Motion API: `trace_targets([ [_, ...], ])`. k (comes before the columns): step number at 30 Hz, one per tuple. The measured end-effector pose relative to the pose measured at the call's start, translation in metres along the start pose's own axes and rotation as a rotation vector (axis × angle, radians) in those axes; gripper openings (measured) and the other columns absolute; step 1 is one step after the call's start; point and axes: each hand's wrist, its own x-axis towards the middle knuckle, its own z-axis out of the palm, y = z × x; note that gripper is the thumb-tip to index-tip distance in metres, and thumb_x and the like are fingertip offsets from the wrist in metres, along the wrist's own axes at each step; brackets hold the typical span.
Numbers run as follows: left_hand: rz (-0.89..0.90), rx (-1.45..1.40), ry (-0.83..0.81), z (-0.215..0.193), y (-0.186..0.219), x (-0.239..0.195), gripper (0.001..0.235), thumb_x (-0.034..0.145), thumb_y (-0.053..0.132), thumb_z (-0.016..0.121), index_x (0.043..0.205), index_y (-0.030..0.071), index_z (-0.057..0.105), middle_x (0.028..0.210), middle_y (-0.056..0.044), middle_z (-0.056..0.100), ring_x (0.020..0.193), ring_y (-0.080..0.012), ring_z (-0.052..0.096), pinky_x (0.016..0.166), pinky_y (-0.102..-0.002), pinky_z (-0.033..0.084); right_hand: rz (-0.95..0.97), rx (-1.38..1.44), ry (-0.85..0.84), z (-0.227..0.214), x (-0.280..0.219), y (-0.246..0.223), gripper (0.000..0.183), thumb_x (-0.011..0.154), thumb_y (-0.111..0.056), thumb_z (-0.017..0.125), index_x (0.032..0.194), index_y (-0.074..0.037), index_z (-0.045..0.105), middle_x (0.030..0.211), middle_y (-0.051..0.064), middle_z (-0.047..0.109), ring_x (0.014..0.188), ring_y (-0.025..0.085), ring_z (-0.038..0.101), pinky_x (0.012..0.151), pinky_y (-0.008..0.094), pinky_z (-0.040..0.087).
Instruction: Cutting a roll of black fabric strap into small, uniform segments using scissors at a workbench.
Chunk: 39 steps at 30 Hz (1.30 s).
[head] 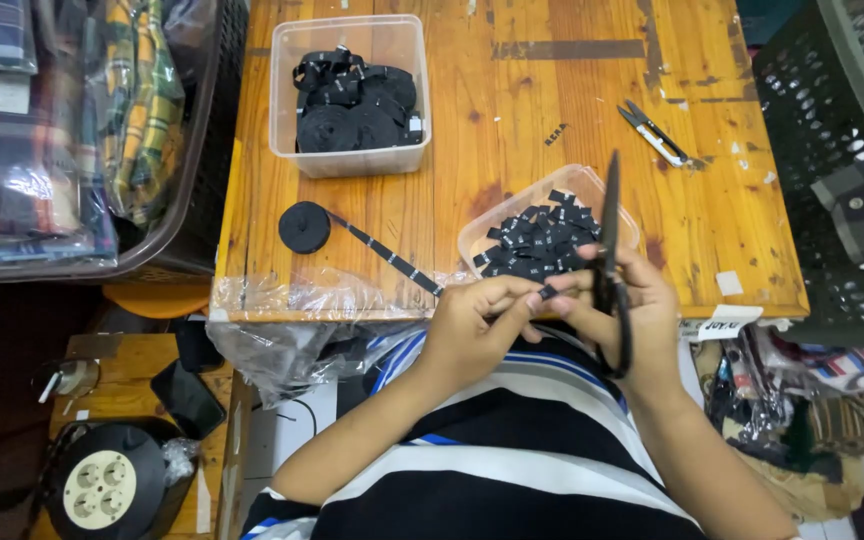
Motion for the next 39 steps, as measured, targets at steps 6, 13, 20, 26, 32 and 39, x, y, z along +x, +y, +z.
trace_targets([
  [6,0.054,0.080,0.083,0.007,-0.005,0.001,0.010,0.082,0.009,0.055,0.084,0.006,0.065,0.051,-0.003,0.062,0.054,-0.0131,0.064,0.059,-0.021,0.049,-0.008,-0.010,0.005,-0.001,0.012,0.007,0.043,0.063,0.010,0.066,0.102,0.000,0.050,0.066,0.014,0.060,0.034,0.006,0.044,0.025,0.016,0.031],
  [13,0.042,0.117,0.162,0.016,0.012,-0.001,0.006,0.078,0.009,0.061,0.082,0.005,0.064,0.053,-0.003,0.063,0.056,-0.0115,0.063,0.059,-0.020,0.049,0.039,0.071,-0.056,-0.010,0.024,0.002,0.042,0.065,0.011,0.063,0.102,0.000,0.049,0.064,0.013,0.057,0.029,0.006,0.040,0.023,0.017,0.030],
  [20,-0.098,0.036,0.222,0.021,0.011,0.003,0.006,0.077,0.005,0.060,0.080,0.002,0.064,0.059,-0.007,0.065,0.047,-0.0078,0.058,0.050,-0.016,0.046,0.070,0.159,-0.072,-0.013,0.031,0.001,0.039,0.069,0.009,0.059,0.104,0.000,0.047,0.064,0.014,0.056,0.026,0.008,0.038,0.023,0.018,0.030],
  [26,-0.151,-0.077,0.261,0.013,-0.006,0.008,0.008,0.078,0.003,0.057,0.084,0.000,0.062,0.065,-0.008,0.066,0.044,-0.0055,0.053,0.047,-0.016,0.046,0.024,0.156,-0.103,-0.022,0.025,0.001,0.039,0.070,0.002,0.060,0.106,0.001,0.047,0.066,0.015,0.058,0.028,0.007,0.040,0.025,0.018,0.031],
  [32,-0.125,-0.073,0.309,0.001,0.005,0.009,0.007,0.079,0.006,0.058,0.082,0.001,0.061,0.070,-0.009,0.066,0.054,-0.0083,0.056,0.056,-0.018,0.048,0.060,-0.055,-0.406,-0.059,0.007,0.018,0.065,0.055,-0.009,0.074,0.114,-0.002,0.048,0.076,0.015,0.065,0.050,0.011,0.049,0.047,0.020,0.041],
  [39,-0.182,-0.295,0.287,-0.003,-0.004,0.007,0.014,0.078,0.005,0.060,0.086,-0.005,0.060,0.077,-0.017,0.066,0.048,-0.0117,0.056,0.047,-0.019,0.050,0.259,-0.167,-0.558,-0.067,-0.009,0.008,0.050,0.062,0.000,0.069,0.111,0.000,0.057,0.100,0.010,0.066,0.090,0.022,0.068,0.075,0.027,0.049],
])
